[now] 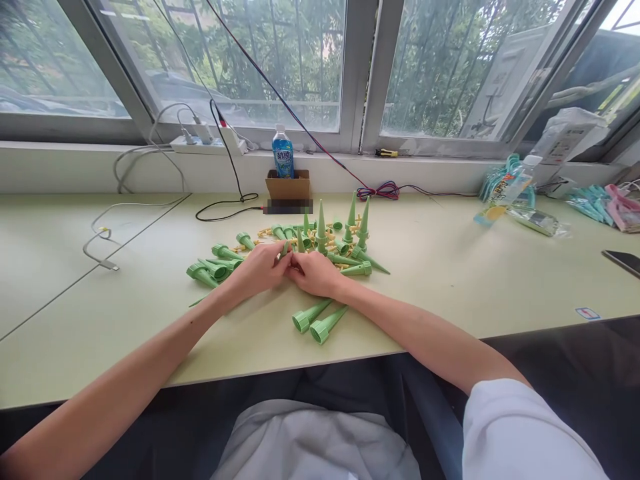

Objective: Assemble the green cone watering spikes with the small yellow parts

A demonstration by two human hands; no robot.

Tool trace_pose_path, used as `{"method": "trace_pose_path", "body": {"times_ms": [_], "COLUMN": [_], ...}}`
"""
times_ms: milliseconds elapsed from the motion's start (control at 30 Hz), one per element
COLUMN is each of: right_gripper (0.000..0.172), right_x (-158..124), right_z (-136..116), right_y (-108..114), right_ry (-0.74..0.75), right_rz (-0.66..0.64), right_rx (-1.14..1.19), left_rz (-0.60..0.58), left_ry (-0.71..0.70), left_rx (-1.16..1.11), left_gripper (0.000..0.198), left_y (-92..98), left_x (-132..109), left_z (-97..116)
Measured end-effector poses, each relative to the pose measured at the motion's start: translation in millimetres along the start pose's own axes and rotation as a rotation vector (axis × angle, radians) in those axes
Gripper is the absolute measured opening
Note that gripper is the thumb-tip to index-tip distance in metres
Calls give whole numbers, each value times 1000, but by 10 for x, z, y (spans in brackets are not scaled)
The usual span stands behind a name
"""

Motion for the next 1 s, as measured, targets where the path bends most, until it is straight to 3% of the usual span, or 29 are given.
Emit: {"method": "trace_pose_path", "body": {"times_ms": [200,500,800,1000], "right_gripper": [22,29,29,25], "right_x": [-13,-56,-88,-80], "right_z": [-13,71,72,70], "right_y": [103,221,283,281], "right_ry": [47,-33,-31,-17], "right_rz": [114,241,292,295], "right_rx": [150,302,385,394], "left_rz": [33,40,85,140], "left_ry": [-7,67,131,161], "left_rx": [-98,-365,-509,-453], "left_gripper": [20,17,24,26], "left_y": [61,137,119,147], "left_x": [-10,-5,-14,-11], "left_z": [51,-52,-141,-200]}}
Point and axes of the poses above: each hand's wrist, its own x-axis towards the middle knuckle, its own y-axis out of the back of the hand, z = x × y, the point moved 10 cm from there along x, towards the middle knuckle, and after that the axes turned 9 degrees about -z, right-handed, at the moved point
